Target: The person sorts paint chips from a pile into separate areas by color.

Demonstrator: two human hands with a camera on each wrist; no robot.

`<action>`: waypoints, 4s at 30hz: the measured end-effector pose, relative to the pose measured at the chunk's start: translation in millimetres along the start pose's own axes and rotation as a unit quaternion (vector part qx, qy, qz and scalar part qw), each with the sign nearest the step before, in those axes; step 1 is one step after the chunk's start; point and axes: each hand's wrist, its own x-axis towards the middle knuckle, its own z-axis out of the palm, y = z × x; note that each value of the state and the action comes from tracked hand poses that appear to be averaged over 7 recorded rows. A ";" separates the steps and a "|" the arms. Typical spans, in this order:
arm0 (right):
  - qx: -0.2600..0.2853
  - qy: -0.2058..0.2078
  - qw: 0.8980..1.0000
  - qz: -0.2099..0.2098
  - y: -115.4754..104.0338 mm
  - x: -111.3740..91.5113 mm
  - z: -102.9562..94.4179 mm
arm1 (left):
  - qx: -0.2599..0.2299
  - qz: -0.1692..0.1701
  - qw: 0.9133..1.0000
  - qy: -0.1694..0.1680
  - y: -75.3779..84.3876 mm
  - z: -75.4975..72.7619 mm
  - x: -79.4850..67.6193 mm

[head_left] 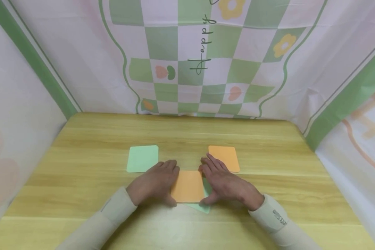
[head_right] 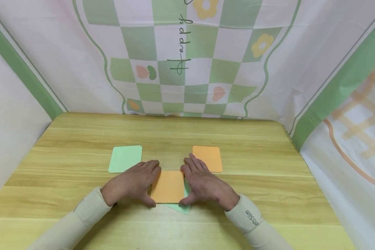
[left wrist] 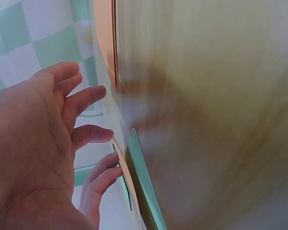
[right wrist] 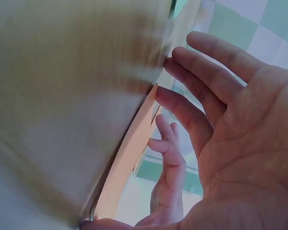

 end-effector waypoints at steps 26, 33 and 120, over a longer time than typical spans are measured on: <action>0.028 0.031 0.999 -0.012 28.7 -2.3 -1.5 | -0.028 -0.005 0.999 0.018 -3.3 -6.8 12.3; 0.050 0.028 0.998 -0.001 41.9 -5.8 -2.2 | -0.022 -0.012 1.000 0.011 0.3 -4.7 26.2; 0.074 -0.034 0.994 0.070 131.7 -36.7 -26.5 | -0.063 -0.043 0.996 -0.036 24.7 -19.5 133.9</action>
